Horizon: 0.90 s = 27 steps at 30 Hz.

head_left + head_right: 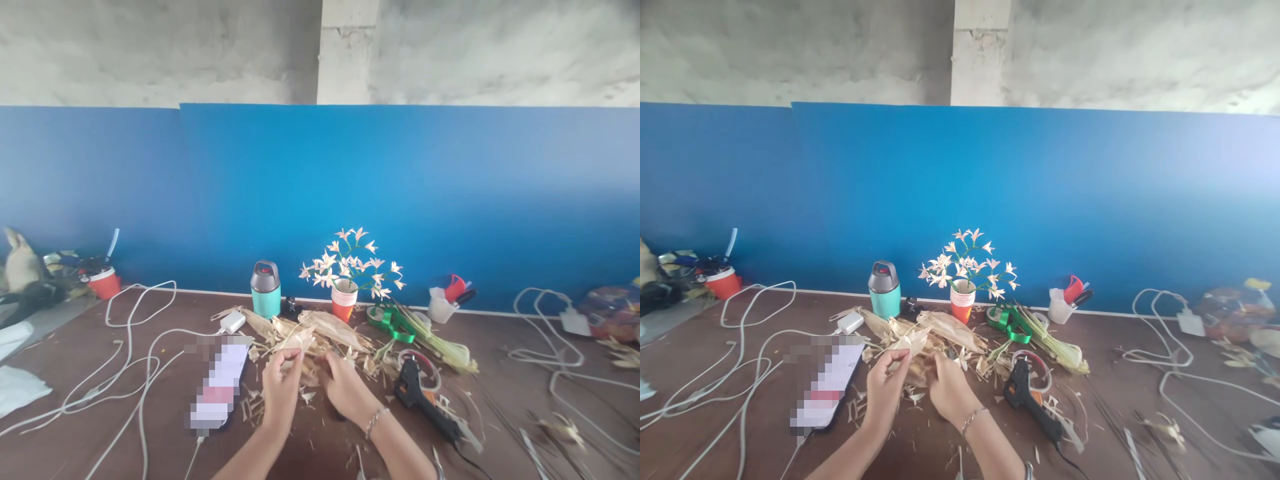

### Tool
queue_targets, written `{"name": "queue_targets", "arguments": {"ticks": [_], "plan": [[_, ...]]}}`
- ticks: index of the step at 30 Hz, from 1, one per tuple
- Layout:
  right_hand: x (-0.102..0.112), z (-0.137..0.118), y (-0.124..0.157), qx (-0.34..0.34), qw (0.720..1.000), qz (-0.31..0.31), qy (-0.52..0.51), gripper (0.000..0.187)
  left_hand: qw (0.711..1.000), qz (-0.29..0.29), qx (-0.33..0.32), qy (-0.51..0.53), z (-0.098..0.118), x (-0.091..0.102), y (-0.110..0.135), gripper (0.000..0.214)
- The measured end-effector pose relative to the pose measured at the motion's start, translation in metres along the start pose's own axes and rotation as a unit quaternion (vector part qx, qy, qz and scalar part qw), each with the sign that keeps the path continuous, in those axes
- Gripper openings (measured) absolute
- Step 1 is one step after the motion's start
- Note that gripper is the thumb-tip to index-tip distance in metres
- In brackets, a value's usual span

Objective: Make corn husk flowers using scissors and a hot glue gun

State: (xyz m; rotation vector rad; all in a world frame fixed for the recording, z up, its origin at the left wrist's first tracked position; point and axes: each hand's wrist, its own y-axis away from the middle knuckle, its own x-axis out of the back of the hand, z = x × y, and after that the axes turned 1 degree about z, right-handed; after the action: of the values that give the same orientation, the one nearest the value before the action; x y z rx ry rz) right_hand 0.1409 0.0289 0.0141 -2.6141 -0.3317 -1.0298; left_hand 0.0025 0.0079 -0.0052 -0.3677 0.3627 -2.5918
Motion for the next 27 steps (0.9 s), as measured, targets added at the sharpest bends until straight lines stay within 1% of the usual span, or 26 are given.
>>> {"name": "queue_targets", "arguments": {"ticks": [2,5,7,9,11,12,16,21,27], "plan": [[0.008,-0.003,-0.004,-0.002,0.997,0.030,-0.074,0.021,1.000,-0.001,-0.005,-0.014,-0.002,0.000,0.000,0.023],[0.017,-0.010,-0.007,-0.026,0.989,0.064,-0.132,0.014,0.999,0.002,-0.010,-0.038,-0.005,-0.002,0.000,0.020],[0.020,-0.014,-0.007,-0.015,0.984,0.099,-0.144,0.012,0.999,-0.006,0.000,-0.053,-0.006,-0.003,0.001,0.019],[0.018,-0.017,-0.006,0.020,0.981,0.136,-0.141,0.012,0.998,-0.019,0.013,-0.065,-0.004,-0.004,0.002,0.019],[0.014,-0.019,-0.004,0.044,0.978,0.160,-0.130,0.012,0.997,-0.027,0.014,-0.073,-0.002,-0.004,0.003,0.020],[0.012,-0.019,-0.003,0.044,0.977,0.168,-0.124,0.012,0.997,-0.029,0.009,-0.075,-0.001,-0.004,0.004,0.020],[0.004,-0.017,-0.001,0.044,0.976,0.185,-0.103,0.010,0.996,-0.030,-0.016,-0.078,0.004,-0.004,0.006,0.020],[0.002,-0.015,-0.001,0.057,0.977,0.190,-0.084,0.011,0.996,-0.037,-0.012,-0.083,0.008,-0.003,0.007,0.020],[0.003,-0.018,0.000,0.050,0.977,0.193,-0.081,0.011,0.996,-0.040,-0.014,-0.081,0.009,-0.003,0.007,0.020]]}}
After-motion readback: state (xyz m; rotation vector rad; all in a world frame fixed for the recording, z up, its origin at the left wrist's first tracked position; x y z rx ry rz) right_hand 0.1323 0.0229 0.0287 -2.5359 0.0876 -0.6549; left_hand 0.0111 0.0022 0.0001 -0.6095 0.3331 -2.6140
